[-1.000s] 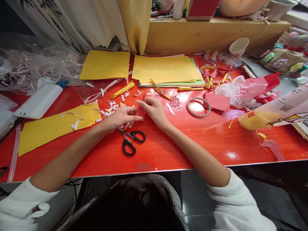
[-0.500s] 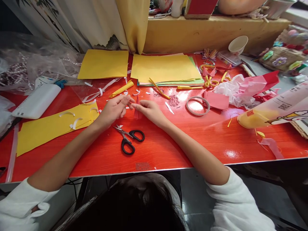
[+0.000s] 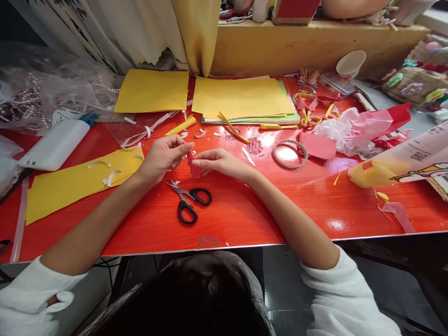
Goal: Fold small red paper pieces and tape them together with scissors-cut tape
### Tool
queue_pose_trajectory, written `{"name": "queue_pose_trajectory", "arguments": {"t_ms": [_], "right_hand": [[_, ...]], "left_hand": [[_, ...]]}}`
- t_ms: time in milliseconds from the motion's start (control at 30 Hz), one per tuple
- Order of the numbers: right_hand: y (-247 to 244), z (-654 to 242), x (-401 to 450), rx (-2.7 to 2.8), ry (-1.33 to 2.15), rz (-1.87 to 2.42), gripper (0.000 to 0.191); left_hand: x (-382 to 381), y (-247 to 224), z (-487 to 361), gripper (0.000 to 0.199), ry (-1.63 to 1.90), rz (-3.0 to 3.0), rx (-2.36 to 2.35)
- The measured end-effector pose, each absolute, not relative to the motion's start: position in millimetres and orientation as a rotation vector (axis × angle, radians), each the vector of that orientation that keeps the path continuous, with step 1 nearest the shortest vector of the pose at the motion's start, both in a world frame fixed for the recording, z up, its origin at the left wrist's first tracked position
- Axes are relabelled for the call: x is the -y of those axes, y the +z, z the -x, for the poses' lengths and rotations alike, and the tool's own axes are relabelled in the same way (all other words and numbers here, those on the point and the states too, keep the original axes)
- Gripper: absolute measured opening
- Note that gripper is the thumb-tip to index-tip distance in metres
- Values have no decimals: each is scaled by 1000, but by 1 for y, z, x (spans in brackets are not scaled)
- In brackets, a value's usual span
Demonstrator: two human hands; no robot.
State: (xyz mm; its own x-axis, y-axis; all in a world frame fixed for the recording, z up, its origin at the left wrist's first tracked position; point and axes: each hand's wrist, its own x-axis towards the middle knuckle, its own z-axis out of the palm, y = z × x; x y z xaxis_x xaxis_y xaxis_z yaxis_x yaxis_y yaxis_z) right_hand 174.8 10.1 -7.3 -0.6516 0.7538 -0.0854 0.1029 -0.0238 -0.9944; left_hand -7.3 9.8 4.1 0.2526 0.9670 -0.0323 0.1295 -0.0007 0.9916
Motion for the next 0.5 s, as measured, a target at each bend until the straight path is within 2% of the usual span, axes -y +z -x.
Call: {"name": "queue_pose_trajectory", "arguments": {"t_ms": [100,233,400,500], "right_hand": [[-6,-173,-9,1742,1794,912,17],[-5,-170,-7,1740,1823,946,13],[-5,-167,-4,1737,1824,962,15],[-4,-168,-3,1697,1872,950,24]], "left_hand": [[-11,2,7,34,965,-1389,-1100],[-13,-2,7,32,984,-1373,-1078],[-15,-4,9,33,994,-1372,-1046],[-14,-3,11,30,1033,-1391,-1035]]}}
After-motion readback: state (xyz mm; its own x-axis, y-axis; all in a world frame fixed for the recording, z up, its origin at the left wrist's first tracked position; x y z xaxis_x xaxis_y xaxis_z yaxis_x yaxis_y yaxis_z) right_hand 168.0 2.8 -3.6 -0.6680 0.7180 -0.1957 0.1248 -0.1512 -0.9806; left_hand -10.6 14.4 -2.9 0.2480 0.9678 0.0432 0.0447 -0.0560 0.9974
